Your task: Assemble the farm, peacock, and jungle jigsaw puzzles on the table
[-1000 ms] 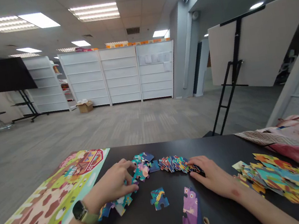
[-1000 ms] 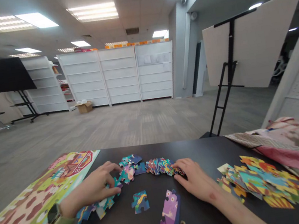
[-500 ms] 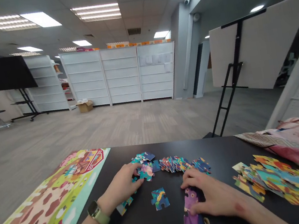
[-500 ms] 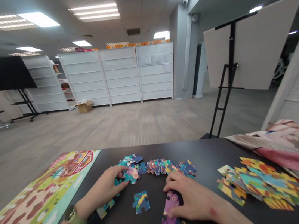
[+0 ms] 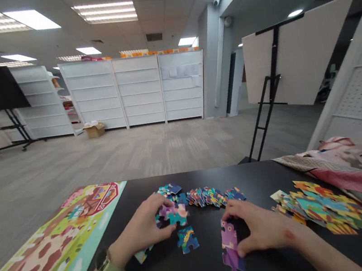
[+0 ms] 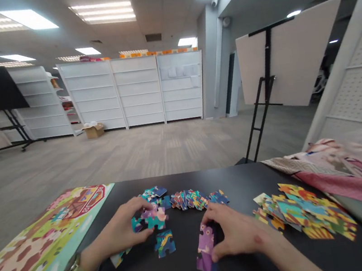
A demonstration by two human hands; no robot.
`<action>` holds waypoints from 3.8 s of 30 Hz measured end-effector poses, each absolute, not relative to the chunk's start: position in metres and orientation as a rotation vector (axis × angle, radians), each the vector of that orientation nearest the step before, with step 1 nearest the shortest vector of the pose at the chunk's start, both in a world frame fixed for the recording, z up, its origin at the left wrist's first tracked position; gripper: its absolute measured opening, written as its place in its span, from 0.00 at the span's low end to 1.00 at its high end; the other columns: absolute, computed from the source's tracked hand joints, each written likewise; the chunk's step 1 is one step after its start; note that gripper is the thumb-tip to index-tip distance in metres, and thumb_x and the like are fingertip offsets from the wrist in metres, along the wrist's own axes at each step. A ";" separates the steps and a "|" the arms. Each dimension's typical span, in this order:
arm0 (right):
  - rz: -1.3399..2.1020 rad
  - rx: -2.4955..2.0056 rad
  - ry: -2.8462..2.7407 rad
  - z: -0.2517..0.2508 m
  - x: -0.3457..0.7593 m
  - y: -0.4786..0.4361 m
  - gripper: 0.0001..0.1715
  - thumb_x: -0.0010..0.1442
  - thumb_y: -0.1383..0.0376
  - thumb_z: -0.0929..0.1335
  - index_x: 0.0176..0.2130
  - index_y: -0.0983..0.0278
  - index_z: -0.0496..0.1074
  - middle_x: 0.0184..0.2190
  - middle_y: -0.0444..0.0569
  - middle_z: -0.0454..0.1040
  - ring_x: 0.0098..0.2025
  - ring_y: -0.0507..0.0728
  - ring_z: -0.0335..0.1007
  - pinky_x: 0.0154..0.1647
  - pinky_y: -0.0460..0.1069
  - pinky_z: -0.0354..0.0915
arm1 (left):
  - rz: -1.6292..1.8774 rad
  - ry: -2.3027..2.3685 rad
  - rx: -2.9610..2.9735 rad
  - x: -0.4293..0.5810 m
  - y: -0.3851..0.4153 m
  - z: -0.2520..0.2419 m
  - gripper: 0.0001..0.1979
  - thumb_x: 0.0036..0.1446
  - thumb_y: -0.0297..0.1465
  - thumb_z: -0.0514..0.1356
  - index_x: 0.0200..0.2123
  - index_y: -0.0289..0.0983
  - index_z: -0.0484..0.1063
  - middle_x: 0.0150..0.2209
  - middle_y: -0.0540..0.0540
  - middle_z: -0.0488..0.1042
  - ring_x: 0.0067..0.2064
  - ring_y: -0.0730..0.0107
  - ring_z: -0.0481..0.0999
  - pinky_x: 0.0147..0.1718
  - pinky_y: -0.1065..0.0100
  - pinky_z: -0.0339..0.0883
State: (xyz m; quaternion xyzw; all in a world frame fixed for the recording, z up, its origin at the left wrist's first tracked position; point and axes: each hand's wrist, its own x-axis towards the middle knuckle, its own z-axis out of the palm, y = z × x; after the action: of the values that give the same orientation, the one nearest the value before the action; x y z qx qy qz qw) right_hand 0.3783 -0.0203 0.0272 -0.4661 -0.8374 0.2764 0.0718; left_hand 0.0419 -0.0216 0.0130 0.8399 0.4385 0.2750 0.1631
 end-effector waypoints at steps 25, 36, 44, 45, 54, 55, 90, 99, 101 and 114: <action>0.968 -1.162 -2.656 0.025 0.371 -0.020 0.42 0.45 0.54 0.79 0.57 0.59 0.73 0.53 0.51 0.67 0.55 0.65 0.68 0.59 0.58 0.63 | 0.520 1.031 2.394 0.094 -0.062 -0.001 0.25 0.37 0.34 0.76 0.40 0.41 0.73 0.45 0.47 0.71 0.46 0.56 0.69 0.50 0.59 0.62; 0.972 -1.152 -2.655 0.023 0.372 -0.021 0.42 0.45 0.55 0.79 0.58 0.59 0.72 0.53 0.51 0.68 0.55 0.65 0.67 0.58 0.58 0.63 | 0.313 0.824 2.495 0.099 -0.068 0.013 0.23 0.54 0.29 0.69 0.52 0.54 0.74 0.52 0.51 0.71 0.53 0.57 0.69 0.56 0.54 0.57; 0.972 -1.150 -2.644 0.024 0.371 -0.020 0.41 0.45 0.56 0.79 0.57 0.58 0.73 0.53 0.51 0.68 0.55 0.65 0.67 0.59 0.58 0.63 | 0.295 0.761 2.592 0.100 -0.075 0.017 0.20 0.59 0.33 0.66 0.54 0.52 0.71 0.55 0.50 0.70 0.54 0.56 0.69 0.57 0.55 0.56; 0.979 -1.149 -2.641 0.025 0.370 -0.020 0.41 0.45 0.56 0.79 0.58 0.58 0.73 0.53 0.51 0.67 0.55 0.64 0.67 0.59 0.57 0.62 | 0.317 0.751 2.584 0.099 -0.074 0.017 0.21 0.58 0.33 0.67 0.54 0.51 0.71 0.56 0.50 0.70 0.54 0.56 0.69 0.57 0.55 0.57; 1.016 -1.137 -2.624 0.030 0.366 -0.028 0.34 0.48 0.65 0.76 0.55 0.56 0.75 0.57 0.51 0.66 0.58 0.64 0.66 0.63 0.57 0.59 | 0.402 0.910 2.575 0.059 -0.039 0.017 0.10 0.55 0.28 0.67 0.41 0.44 0.80 0.45 0.49 0.77 0.47 0.61 0.75 0.51 0.63 0.64; 1.021 -1.143 -2.625 0.030 0.366 -0.028 0.33 0.48 0.65 0.76 0.55 0.56 0.74 0.57 0.51 0.66 0.58 0.64 0.66 0.63 0.57 0.59 | 0.385 0.911 2.589 0.052 -0.036 0.019 0.07 0.55 0.28 0.67 0.38 0.44 0.81 0.43 0.49 0.78 0.45 0.62 0.76 0.50 0.64 0.64; 0.948 -1.091 -2.634 0.026 0.366 -0.025 0.32 0.49 0.59 0.77 0.53 0.58 0.74 0.53 0.50 0.68 0.55 0.63 0.67 0.58 0.57 0.63 | 0.658 0.955 2.285 0.098 -0.044 -0.003 0.09 0.62 0.28 0.65 0.45 0.44 0.81 0.44 0.47 0.72 0.46 0.66 0.73 0.47 0.68 0.67; 0.948 -1.107 -2.642 0.028 0.364 -0.025 0.32 0.49 0.58 0.77 0.54 0.58 0.74 0.54 0.51 0.68 0.56 0.64 0.66 0.59 0.58 0.62 | 0.820 0.941 1.903 0.101 -0.042 -0.007 0.09 0.58 0.23 0.63 0.35 0.40 0.83 0.38 0.48 0.75 0.37 0.70 0.74 0.33 0.72 0.66; 0.949 -1.103 -2.645 0.028 0.364 -0.025 0.33 0.49 0.58 0.77 0.54 0.58 0.74 0.54 0.51 0.68 0.56 0.64 0.66 0.59 0.58 0.62 | 0.784 0.932 1.892 0.101 -0.043 -0.008 0.09 0.57 0.23 0.63 0.34 0.40 0.83 0.38 0.48 0.75 0.34 0.72 0.73 0.31 0.73 0.65; 0.950 -1.100 -2.637 0.026 0.365 -0.026 0.32 0.47 0.59 0.77 0.53 0.60 0.75 0.54 0.51 0.68 0.56 0.64 0.66 0.60 0.57 0.62 | 0.660 1.059 2.217 0.099 -0.050 -0.006 0.04 0.55 0.26 0.67 0.34 0.39 0.81 0.36 0.49 0.75 0.36 0.70 0.75 0.37 0.71 0.66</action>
State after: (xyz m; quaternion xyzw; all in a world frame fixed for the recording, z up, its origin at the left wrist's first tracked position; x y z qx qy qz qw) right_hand 0.3652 -0.0259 0.0260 -0.3644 -0.8740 0.3148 0.0653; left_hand 0.0987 -0.0498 -0.0062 0.8327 0.3979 0.2480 0.2945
